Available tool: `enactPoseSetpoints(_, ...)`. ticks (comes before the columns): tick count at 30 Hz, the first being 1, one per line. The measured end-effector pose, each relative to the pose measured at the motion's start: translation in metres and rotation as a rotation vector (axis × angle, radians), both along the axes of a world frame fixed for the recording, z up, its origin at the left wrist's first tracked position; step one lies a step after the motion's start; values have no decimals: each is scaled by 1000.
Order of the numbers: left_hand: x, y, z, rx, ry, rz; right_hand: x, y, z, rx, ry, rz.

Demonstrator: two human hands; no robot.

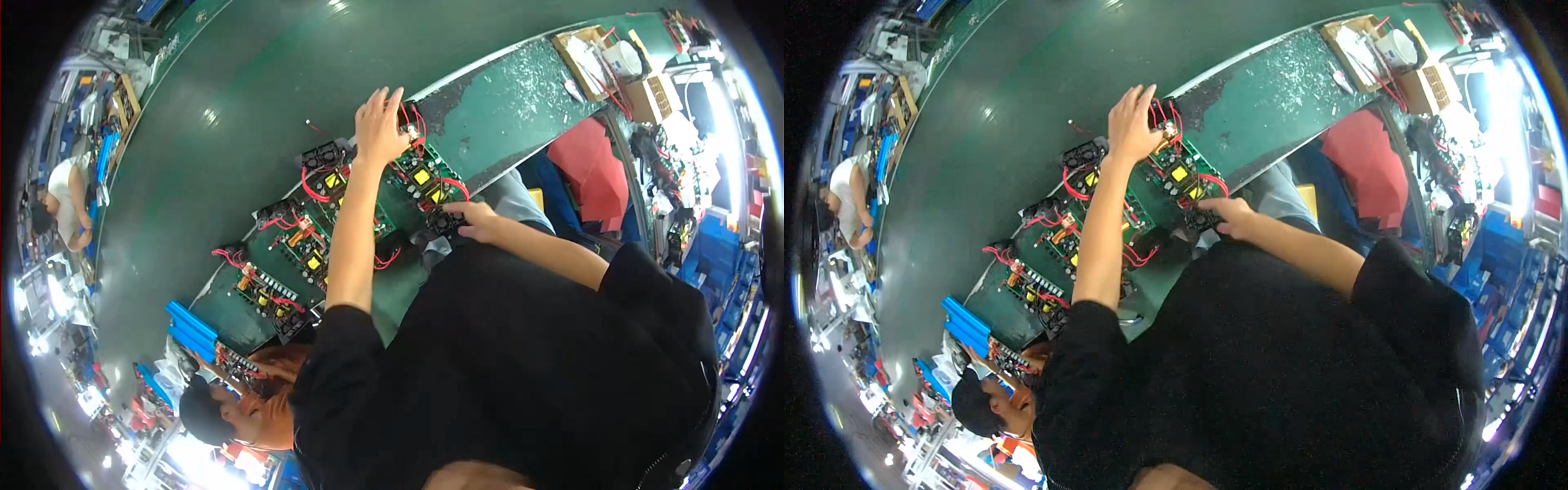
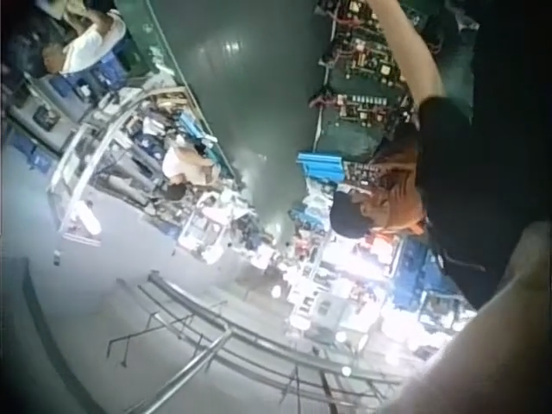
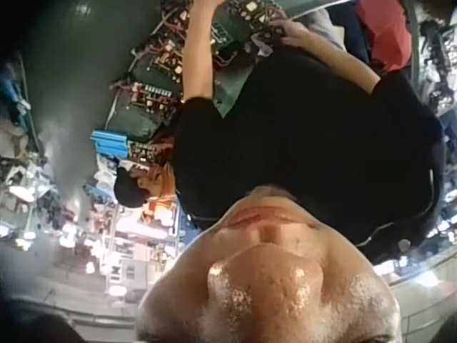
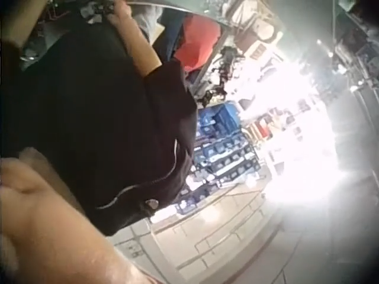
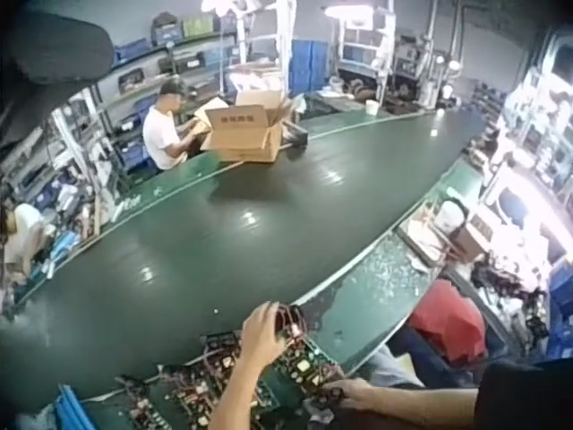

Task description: The worker is assembling electronic components onto a printed circuit board, applying sealant and connecting wires.

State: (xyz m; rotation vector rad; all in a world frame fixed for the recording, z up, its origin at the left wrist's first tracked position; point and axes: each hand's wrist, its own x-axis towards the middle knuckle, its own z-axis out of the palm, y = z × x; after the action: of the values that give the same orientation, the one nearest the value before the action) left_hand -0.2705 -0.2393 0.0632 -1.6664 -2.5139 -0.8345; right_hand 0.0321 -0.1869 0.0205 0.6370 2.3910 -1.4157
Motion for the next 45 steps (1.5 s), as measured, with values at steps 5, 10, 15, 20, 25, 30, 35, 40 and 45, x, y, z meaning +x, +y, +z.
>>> enactPoseSetpoints(5,-38,48,-51,-547,-121,82,-21,-52,-10,12,-479,-956)
enactPoseSetpoints(10,-26,70,-56,-456,-41,142,-9,4,-18,-340,-403,-814)
enactPoseSetpoints(15,-5,111,-31,-383,-62,211,5,83,0,-657,-323,-853)
enactPoseSetpoints(20,17,199,-20,-190,-89,256,21,210,41,-665,-310,-747)
enactPoseSetpoints(25,45,280,-50,-141,-147,228,27,240,12,-569,-319,-509)
enactPoseSetpoints(30,105,291,-23,-24,185,342,59,277,-6,-99,-115,-77)
enactPoseSetpoints(35,202,219,-10,-272,-283,451,4,347,-15,-225,264,-392)
enactPoseSetpoints(40,232,213,-42,-177,-78,475,-44,351,-27,32,206,-147)
enactPoseSetpoints(45,233,202,-62,-21,1,454,-51,346,-31,131,192,-113)
